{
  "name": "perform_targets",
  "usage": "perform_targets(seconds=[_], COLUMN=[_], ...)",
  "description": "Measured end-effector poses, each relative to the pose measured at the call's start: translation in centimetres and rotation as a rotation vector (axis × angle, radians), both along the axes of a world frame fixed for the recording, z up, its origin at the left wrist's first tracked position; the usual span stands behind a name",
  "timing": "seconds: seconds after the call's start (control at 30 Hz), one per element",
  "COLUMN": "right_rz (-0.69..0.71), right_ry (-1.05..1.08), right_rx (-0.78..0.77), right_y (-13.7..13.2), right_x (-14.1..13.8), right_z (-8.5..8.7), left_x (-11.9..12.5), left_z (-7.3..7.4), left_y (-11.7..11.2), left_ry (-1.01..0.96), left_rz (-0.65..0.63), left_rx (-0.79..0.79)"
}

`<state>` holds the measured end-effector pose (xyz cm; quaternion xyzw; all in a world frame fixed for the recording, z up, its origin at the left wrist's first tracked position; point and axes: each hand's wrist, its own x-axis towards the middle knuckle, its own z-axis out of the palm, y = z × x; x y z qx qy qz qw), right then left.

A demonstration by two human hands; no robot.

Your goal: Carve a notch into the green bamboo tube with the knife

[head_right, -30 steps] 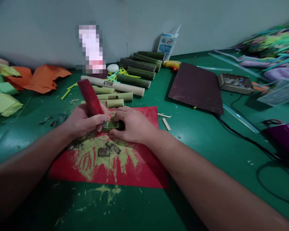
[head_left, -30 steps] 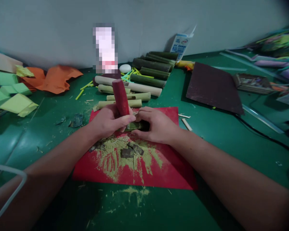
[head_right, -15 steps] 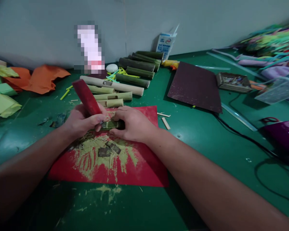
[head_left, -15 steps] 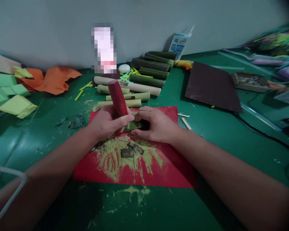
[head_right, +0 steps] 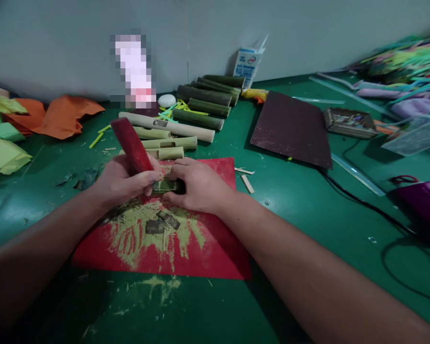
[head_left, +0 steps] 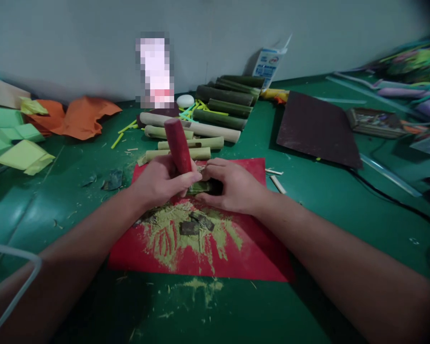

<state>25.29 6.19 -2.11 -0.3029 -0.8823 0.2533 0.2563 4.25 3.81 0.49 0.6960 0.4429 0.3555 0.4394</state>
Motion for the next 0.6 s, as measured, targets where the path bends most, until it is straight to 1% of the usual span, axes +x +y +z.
perform_targets(seconds=[0.03, 0.1, 0.17, 0.23, 0.3, 0.43, 0.6], right_rz=[0.001, 0.006, 0.001, -0.013, -0.023, -0.025, -0.005], right_ry=[-0.008, -0.018, -0.027, -0.031, -0.030, -0.004, 0.016], right_rx=[0.008, 0.018, 0.007, -0.026, -0.048, -0.035, -0.015], right_y=[-0.04, -0.16, -0.28, -0.37, -0.42, -0.39, -0.33], right_x=[-0.03, -0.08, -0.12, -0.15, -0.15, -0.10, -0.01], right_z=[0.03, 0.13, 0.25, 0.36, 0.39, 0.32, 0.25], left_x=[0.16, 0.44, 0.55, 0.45, 0.21, -0.17, -0.10], left_z=[0.02, 0.09, 0.19, 0.26, 0.28, 0.19, 0.28], left_y=[0.03, 0.12, 0.17, 0.11, -0.03, -0.21, -0.14], left_ry=[0.003, -0.020, -0.053, -0.084, -0.102, -0.074, -0.021], left_rz=[0.046, 0.180, 0.246, 0.215, 0.144, 0.027, -0.018], left_rx=[0.026, 0.098, 0.104, 0.076, 0.050, 0.004, 0.023])
